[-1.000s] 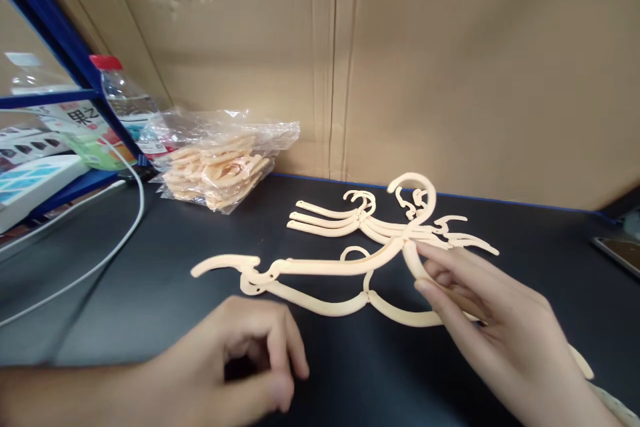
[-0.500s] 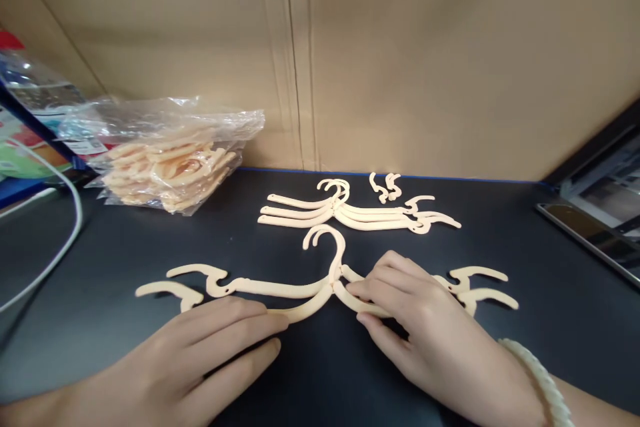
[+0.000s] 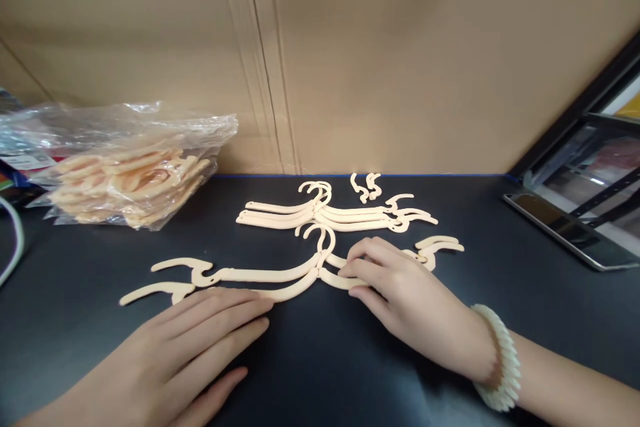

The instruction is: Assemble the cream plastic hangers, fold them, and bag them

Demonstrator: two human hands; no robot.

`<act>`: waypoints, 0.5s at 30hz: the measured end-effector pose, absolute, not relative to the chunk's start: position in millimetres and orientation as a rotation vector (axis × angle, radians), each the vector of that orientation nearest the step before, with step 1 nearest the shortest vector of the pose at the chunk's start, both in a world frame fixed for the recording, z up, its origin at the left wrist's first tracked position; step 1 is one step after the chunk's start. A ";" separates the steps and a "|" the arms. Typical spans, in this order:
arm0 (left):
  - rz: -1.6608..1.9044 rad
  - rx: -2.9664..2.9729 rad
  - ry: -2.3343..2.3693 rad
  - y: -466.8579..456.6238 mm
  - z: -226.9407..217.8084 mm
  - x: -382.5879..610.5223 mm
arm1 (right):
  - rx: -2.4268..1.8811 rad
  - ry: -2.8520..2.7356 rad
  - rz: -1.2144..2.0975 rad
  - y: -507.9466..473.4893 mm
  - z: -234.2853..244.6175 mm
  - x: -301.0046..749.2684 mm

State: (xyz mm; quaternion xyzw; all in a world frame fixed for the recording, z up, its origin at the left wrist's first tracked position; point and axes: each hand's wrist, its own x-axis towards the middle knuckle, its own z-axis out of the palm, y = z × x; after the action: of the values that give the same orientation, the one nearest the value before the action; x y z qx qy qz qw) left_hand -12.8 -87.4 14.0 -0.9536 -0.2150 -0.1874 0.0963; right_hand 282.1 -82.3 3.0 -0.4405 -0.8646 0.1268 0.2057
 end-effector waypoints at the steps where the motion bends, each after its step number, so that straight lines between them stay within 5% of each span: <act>1: -0.521 -2.827 -0.638 -86.1 13.8 -14.0 | -1.202 -2.404 0.328 -78.1 2.5 283.5; 15: -0.375 -2.802 -0.868 -79.3 3.2 -22.9 | -1.113 -2.316 0.240 -62.8 -5.7 286.5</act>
State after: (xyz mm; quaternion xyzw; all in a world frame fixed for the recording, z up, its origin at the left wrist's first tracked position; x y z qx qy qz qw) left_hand -22.9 -79.3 3.2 -0.9435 -0.2922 -0.1263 0.0920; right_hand 286.5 -62.8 -5.7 -0.4143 -0.8625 0.0894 0.2767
